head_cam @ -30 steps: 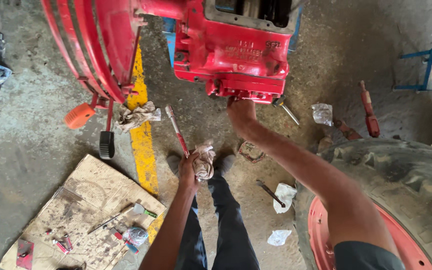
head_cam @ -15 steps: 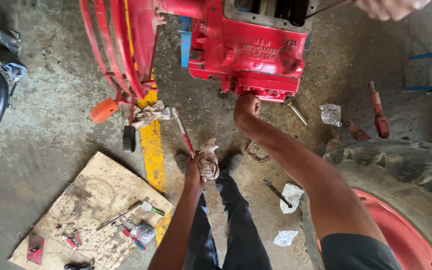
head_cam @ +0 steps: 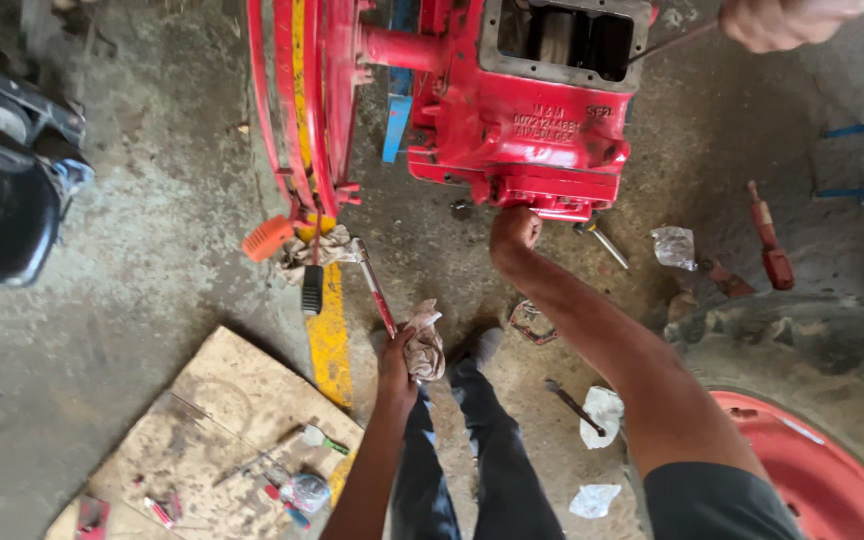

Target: The person uses a socket wrench to tighten a bolt on a red engine block. They wipe the area with a cloth and continue to adjust the bolt while another person stands nearby.

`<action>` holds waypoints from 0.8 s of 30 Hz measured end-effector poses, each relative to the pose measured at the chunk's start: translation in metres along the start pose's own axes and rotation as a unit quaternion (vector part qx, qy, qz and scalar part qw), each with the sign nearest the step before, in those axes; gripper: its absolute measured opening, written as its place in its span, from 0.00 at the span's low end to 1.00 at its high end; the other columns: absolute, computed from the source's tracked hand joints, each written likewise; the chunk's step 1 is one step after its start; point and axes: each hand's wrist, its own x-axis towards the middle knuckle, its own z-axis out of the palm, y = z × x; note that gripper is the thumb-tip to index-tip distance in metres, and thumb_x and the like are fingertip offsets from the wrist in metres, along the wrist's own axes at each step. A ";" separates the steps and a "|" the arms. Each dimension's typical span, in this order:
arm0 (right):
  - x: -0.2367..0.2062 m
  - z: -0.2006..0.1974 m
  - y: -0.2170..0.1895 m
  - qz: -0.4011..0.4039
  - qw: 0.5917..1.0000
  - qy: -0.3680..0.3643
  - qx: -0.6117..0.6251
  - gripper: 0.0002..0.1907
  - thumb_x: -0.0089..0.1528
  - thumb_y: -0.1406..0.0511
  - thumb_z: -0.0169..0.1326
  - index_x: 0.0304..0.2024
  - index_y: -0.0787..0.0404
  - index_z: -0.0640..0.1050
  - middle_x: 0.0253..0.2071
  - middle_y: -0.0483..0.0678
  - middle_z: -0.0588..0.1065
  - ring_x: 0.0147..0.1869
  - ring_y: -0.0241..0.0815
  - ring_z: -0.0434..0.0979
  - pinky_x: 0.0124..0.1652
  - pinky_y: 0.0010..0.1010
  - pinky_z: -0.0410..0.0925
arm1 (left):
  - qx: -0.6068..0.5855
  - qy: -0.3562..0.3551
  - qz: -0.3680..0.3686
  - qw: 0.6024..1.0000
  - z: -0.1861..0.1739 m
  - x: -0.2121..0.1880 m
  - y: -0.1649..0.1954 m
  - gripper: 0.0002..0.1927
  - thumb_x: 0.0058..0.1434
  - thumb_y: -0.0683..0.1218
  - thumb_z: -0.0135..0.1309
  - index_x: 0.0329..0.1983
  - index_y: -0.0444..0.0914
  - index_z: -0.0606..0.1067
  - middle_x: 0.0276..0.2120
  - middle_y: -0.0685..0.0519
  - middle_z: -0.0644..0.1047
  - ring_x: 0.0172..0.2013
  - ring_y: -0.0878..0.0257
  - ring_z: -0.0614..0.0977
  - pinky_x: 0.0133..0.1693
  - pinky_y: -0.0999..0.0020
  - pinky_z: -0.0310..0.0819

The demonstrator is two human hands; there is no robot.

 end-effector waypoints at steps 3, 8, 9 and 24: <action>-0.003 -0.004 0.001 0.001 1.000 0.003 0.009 0.07 0.57 0.64 0.59 0.37 0.56 0.85 0.34 0.48 0.81 0.33 0.47 0.82 0.23 0.41 0.68 | -0.002 -0.028 -0.005 1.000 -0.005 0.000 0.008 0.11 0.62 0.44 0.56 0.47 0.38 0.76 0.33 0.53 0.80 0.31 0.62 0.81 0.33 0.67 0.76; -0.005 -0.007 0.000 0.003 1.000 0.003 0.009 0.08 0.57 0.63 0.59 0.38 0.56 0.85 0.36 0.49 0.81 0.36 0.48 0.82 0.26 0.43 0.69 | -0.016 -0.008 -0.009 1.000 -0.007 -0.002 0.019 0.11 0.62 0.43 0.55 0.47 0.38 0.77 0.35 0.54 0.80 0.33 0.63 0.82 0.36 0.68 0.78; -0.005 -0.006 -0.001 0.005 1.000 0.002 0.008 0.08 0.57 0.63 0.59 0.38 0.56 0.85 0.36 0.50 0.82 0.36 0.49 0.82 0.27 0.43 0.70 | -0.016 -0.013 -0.010 1.000 -0.007 -0.001 0.019 0.11 0.62 0.43 0.54 0.47 0.38 0.77 0.35 0.53 0.81 0.33 0.63 0.83 0.35 0.68 0.79; -0.082 0.005 -0.035 -0.297 0.776 -0.059 0.554 0.20 0.69 0.53 0.50 0.53 0.60 0.78 0.47 0.51 0.81 0.48 0.44 0.83 0.49 0.37 0.75 | -0.026 0.000 0.029 0.999 -0.006 -0.007 0.007 0.10 0.64 0.46 0.56 0.47 0.42 0.74 0.30 0.58 0.77 0.26 0.67 0.79 0.22 0.71 0.69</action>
